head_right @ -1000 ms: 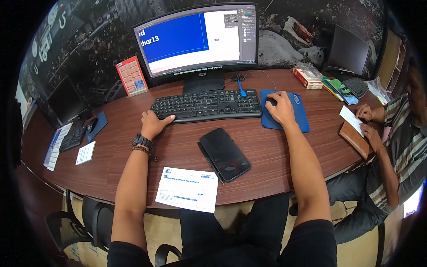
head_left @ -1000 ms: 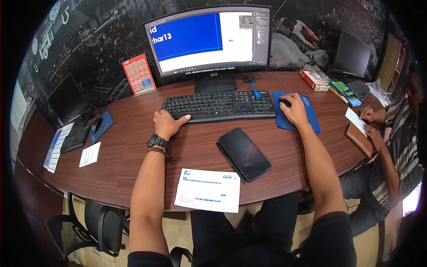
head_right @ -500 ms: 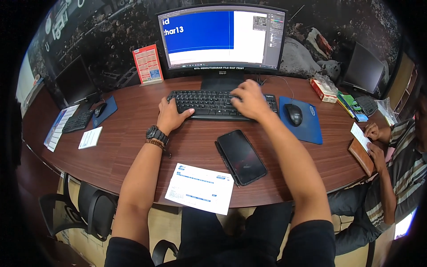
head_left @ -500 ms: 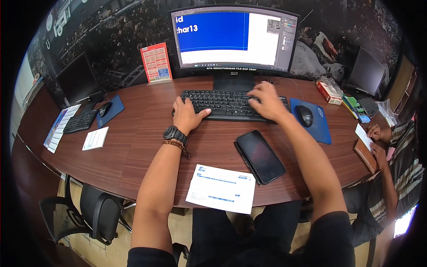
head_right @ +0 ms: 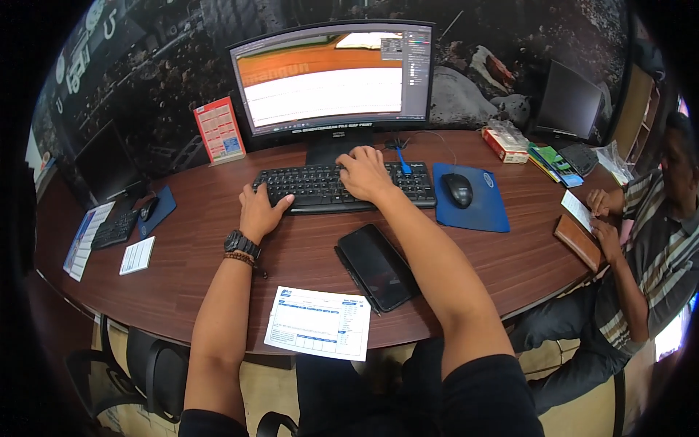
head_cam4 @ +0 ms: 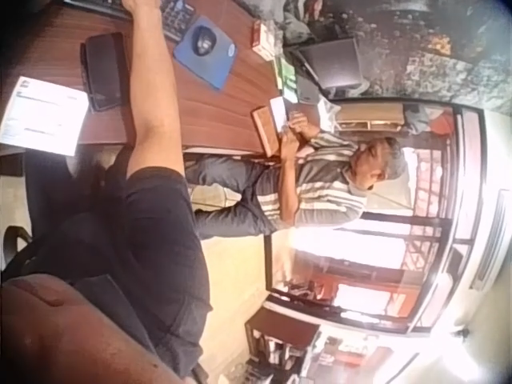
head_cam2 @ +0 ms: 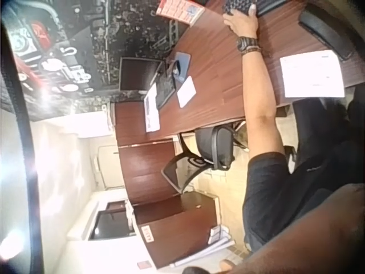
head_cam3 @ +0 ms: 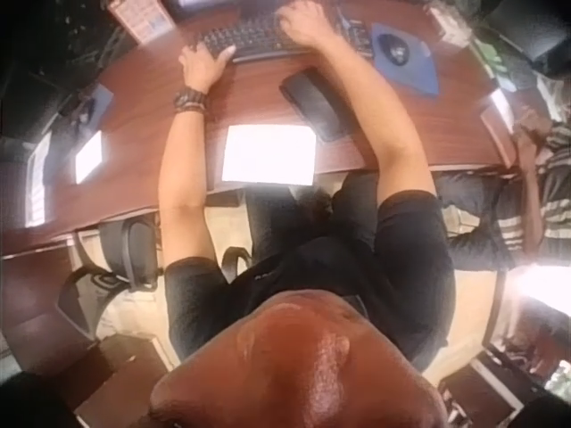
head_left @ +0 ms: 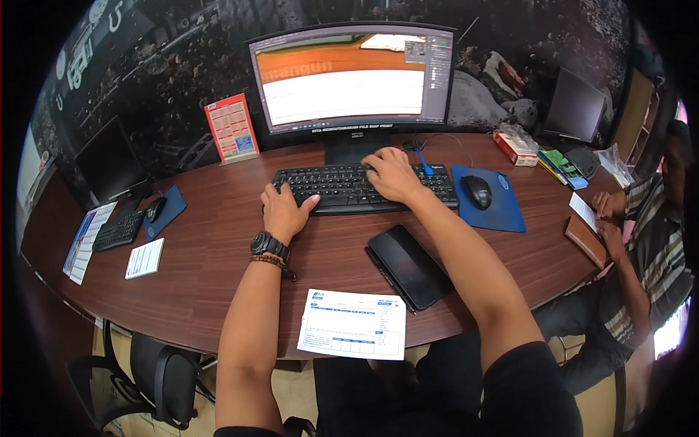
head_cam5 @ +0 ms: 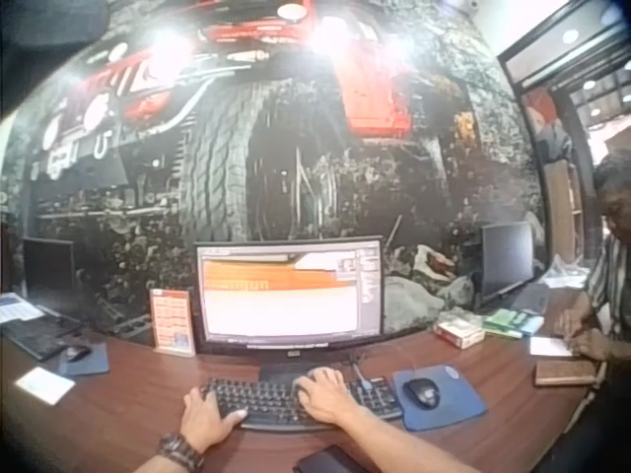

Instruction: Designing a poster/flyer using graphic design software on a computer.

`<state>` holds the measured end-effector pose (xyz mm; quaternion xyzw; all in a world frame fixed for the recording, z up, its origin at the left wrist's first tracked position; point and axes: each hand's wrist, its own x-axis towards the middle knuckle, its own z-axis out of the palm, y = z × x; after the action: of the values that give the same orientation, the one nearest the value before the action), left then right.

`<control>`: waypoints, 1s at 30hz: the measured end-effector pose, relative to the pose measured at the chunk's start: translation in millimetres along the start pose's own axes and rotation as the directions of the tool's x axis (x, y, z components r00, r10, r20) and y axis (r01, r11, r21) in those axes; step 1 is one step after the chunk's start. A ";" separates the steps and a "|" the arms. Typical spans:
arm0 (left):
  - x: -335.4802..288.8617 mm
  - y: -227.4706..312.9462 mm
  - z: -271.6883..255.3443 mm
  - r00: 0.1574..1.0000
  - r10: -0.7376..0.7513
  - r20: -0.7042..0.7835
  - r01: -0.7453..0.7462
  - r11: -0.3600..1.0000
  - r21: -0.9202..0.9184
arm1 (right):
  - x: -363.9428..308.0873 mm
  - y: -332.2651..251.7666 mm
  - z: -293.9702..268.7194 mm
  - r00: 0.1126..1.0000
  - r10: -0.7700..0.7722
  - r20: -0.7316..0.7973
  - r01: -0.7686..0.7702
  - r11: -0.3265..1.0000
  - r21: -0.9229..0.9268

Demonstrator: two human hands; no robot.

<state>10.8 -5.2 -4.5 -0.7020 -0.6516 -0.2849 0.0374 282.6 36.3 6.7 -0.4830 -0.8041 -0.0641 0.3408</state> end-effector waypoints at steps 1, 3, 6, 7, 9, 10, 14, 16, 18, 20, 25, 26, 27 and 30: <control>-0.2 -3.5 1.4 1.000 -0.002 -0.007 0.002 1.000 -0.007 | -8.2 8.7 -7.0 0.999 -0.012 -0.050 0.009 0.998 -0.063; 0.4 -3.8 1.7 1.000 -0.016 -0.012 0.016 0.999 -0.030 | -31.9 36.4 -29.3 0.977 -0.050 -0.206 0.010 0.981 -0.195; 2.0 4.0 0.0 0.999 -0.038 0.012 0.038 0.998 -0.047 | -75.4 75.9 -74.2 0.936 0.245 -0.253 -0.326 0.877 -0.352; 0.0 2.0 -3.2 0.999 -0.041 0.009 0.041 0.998 -0.044 | -85.0 73.8 -85.5 0.905 0.364 -0.219 -0.419 0.848 -0.324; 0.2 6.2 -3.3 0.999 -0.033 0.026 0.033 0.999 -0.034 | -103.6 86.4 -98.9 0.885 0.420 -0.200 -0.459 0.859 -0.227; -0.1 5.5 -1.6 0.999 -0.028 0.024 0.029 0.999 -0.036 | -110.3 92.4 -102.8 0.867 0.470 -0.167 -0.491 0.863 -0.118; -0.6 -6.1 3.3 0.999 -0.036 0.029 0.037 0.999 -0.039 | -124.2 88.5 -106.6 0.856 0.490 -0.167 -0.504 0.862 -0.057; -0.3 -7.7 3.8 1.000 0.005 -0.020 -0.006 0.999 -0.039 | -122.5 88.6 -109.0 0.852 0.492 -0.178 -0.506 0.862 -0.038; 5.4 -13.6 3.7 0.999 0.044 -0.018 -0.044 0.999 0.003 | -123.3 90.2 -108.4 0.848 0.495 -0.191 -0.508 0.861 -0.020; 9.8 -14.9 8.4 1.000 0.013 0.010 -0.013 1.000 0.019 | -127.3 94.3 -108.1 0.848 0.482 -0.220 -0.493 0.870 0.001; 20.4 -22.3 6.3 0.994 -0.001 0.108 -0.004 0.999 0.040 | -129.1 112.5 -94.9 0.871 0.435 -0.228 -0.450 0.893 -0.015; 16.8 -27.0 6.8 0.997 0.039 0.067 -0.043 0.997 0.069 | -127.3 112.8 -91.5 0.876 0.420 -0.237 -0.436 0.900 -0.017; 13.9 -29.7 4.2 0.992 0.123 0.033 -0.124 0.991 0.052 | -124.5 110.1 -88.8 0.865 0.437 -0.246 -0.450 0.893 0.005; 11.0 -8.9 -2.6 0.967 0.256 0.005 -0.256 0.967 -0.019 | -125.8 110.1 -97.3 0.849 0.482 -0.216 -0.489 0.872 0.027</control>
<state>1.4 4.9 -0.2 -0.7815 -0.5532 -0.2810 0.0652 458.1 -40.1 -21.0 -0.6654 -0.6132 -0.0396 0.4239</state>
